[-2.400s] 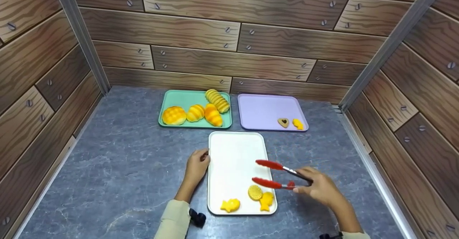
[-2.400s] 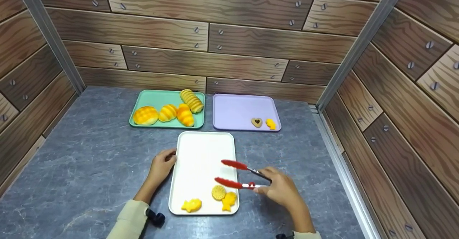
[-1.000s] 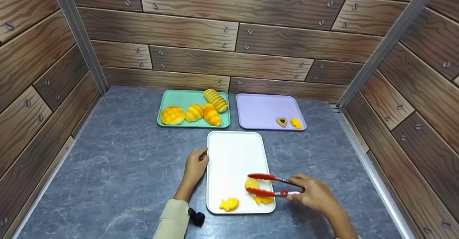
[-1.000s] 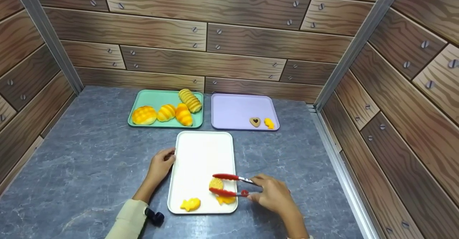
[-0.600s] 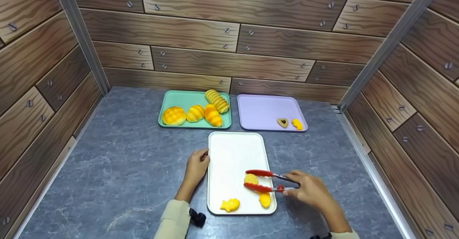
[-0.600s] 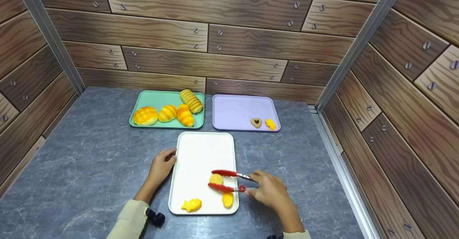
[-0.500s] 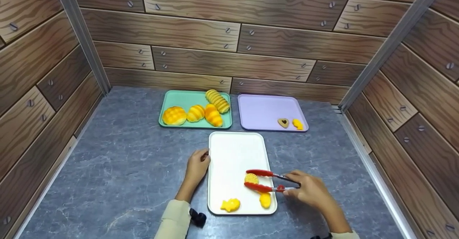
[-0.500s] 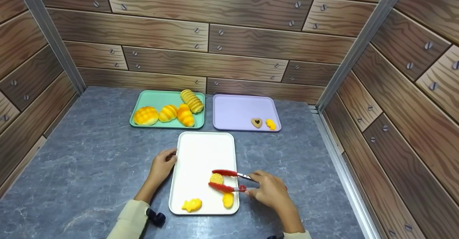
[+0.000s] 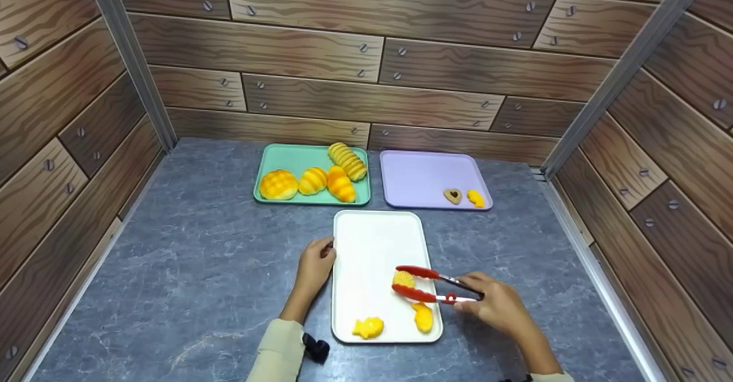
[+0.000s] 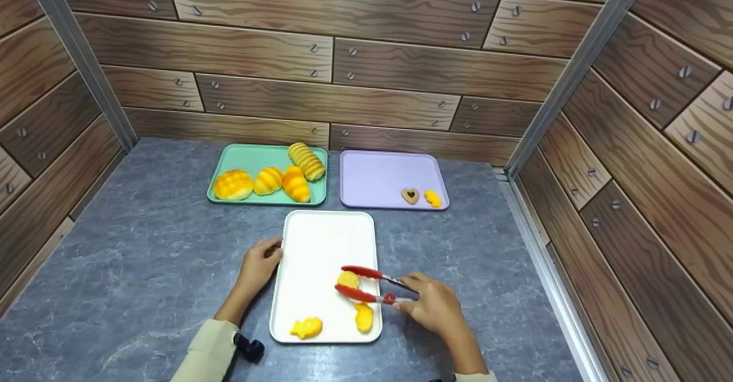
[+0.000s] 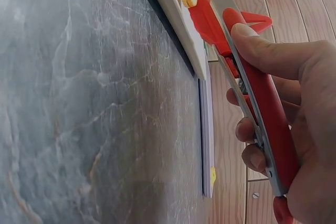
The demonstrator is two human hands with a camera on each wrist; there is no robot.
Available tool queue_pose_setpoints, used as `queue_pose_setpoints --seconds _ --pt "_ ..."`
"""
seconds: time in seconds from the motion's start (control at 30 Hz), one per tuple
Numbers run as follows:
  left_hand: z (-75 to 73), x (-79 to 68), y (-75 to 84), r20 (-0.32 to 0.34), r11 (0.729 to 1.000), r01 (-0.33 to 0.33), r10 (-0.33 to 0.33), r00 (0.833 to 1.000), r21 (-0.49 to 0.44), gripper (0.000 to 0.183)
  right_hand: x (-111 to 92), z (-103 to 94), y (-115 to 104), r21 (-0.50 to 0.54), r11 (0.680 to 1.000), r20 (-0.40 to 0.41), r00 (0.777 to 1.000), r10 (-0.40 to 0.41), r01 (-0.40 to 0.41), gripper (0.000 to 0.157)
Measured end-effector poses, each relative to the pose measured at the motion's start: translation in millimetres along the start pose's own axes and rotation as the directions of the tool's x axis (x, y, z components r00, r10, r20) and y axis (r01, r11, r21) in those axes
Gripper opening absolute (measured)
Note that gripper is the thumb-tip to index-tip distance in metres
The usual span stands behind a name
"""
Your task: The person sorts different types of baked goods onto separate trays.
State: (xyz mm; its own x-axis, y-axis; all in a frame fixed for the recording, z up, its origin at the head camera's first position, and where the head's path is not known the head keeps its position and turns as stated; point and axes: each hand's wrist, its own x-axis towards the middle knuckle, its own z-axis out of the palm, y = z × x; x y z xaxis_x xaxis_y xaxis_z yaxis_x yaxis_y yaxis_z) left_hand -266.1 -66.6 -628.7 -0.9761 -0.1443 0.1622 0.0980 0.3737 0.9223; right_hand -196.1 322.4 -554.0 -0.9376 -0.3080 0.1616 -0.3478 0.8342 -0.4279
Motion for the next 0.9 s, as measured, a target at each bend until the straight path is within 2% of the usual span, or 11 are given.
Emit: queue_pose_setpoints --seconds 0.23,0.4,0.73,0.9 --pt "0.8 0.1 -0.6 -0.029 0.999 -0.036 0.036 0.999 0.007 0.031 3.8 -0.9 4.6 0.021 1.000 -0.100 0.995 0.006 -0.004 0.050" --pt "0.7 -0.8 0.0 -0.024 0.999 -0.035 0.036 0.999 0.007 0.031 10.0 -3.4 9.8 0.030 0.999 -0.153 0.988 0.020 -0.016 0.051" --pt "1.0 -0.2 0.5 -0.022 0.999 -0.031 0.032 0.999 0.016 0.032 31.6 -8.0 24.4 0.043 0.997 -0.234 0.970 0.065 -0.056 0.051" --pt "1.7 -0.9 -0.1 -0.020 1.000 -0.022 0.022 1.000 0.009 0.033 44.7 -9.6 29.4 0.020 0.994 -0.258 0.960 0.110 -0.109 0.052"
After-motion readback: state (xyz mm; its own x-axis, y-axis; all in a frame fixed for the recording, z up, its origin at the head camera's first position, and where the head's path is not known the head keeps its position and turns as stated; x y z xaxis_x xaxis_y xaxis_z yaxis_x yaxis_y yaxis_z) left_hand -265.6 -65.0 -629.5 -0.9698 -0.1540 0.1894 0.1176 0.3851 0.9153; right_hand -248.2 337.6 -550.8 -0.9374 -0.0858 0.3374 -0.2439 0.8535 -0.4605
